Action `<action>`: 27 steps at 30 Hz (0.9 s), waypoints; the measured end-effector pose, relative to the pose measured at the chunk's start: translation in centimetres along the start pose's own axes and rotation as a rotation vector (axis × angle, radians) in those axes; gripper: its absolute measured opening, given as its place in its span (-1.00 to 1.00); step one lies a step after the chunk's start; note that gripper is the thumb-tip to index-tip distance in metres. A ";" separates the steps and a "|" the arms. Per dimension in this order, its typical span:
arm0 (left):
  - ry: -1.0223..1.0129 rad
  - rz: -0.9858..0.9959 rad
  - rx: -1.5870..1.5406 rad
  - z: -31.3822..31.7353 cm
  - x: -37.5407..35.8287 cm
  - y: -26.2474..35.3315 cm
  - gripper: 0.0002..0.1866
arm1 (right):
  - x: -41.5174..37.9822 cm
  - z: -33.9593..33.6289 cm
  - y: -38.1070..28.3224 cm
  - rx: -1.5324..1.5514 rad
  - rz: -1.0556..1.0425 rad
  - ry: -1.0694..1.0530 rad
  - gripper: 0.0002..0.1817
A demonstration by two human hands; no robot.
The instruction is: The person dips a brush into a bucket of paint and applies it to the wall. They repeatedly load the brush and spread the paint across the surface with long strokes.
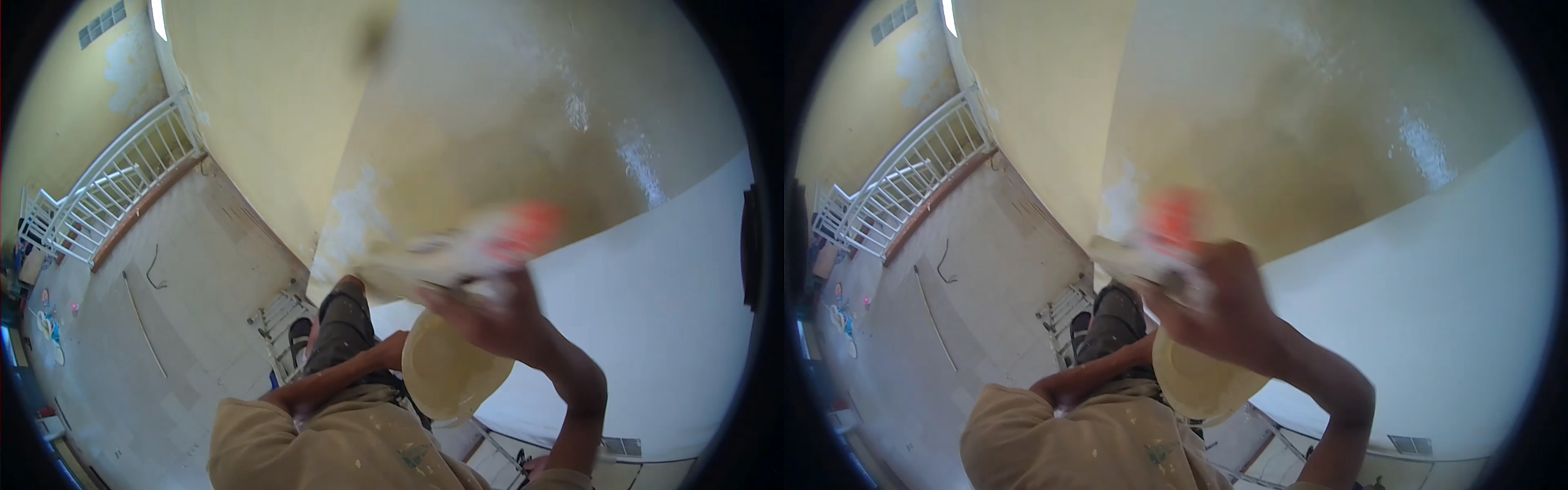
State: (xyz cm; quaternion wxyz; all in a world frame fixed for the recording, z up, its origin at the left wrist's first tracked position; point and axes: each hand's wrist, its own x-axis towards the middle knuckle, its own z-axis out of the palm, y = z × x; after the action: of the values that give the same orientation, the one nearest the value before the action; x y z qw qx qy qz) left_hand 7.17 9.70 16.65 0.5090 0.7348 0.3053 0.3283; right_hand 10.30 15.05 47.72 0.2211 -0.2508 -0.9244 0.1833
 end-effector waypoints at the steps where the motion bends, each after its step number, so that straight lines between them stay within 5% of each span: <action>1: 0.038 0.002 -0.152 0.1 -0.1 0.6 -0.40 | -2.2 -1.8 -0.4 -0.005 -0.041 0.080 -0.69; 4: 0.203 0.217 -0.321 2.5 0.3 -1.4 -0.35 | -11.1 -4.0 -0.1 0.145 0.446 0.476 -0.52; 8: 0.243 0.262 -0.419 2.6 0.6 -0.9 -0.30 | -20.8 -2.6 2.8 0.320 0.577 0.996 -0.47; 13: 0.165 0.044 -0.622 2.8 0.6 -1.0 -0.33 | -26.5 1.3 3.6 0.426 0.698 1.536 -0.48; 16: 0.091 -0.062 -0.738 2.9 0.5 -1.6 -0.34 | -31.5 3.6 5.2 0.357 0.762 1.474 -0.51; 19: 0.048 -0.171 -0.845 3.2 0.1 -2.3 -0.36 | -28.3 4.4 4.2 0.602 0.760 1.544 -0.51; 27: 0.103 -0.188 -0.865 3.3 -4.2 -2.9 -0.39 | -28.5 5.7 3.6 0.700 0.734 1.527 -0.51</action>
State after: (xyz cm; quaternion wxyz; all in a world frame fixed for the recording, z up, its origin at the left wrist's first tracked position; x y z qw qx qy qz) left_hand 6.95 5.48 12.32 0.7814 0.4061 0.2303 0.4141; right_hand 30.96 1.11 32.32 0.7635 -0.5004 -0.2812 0.2959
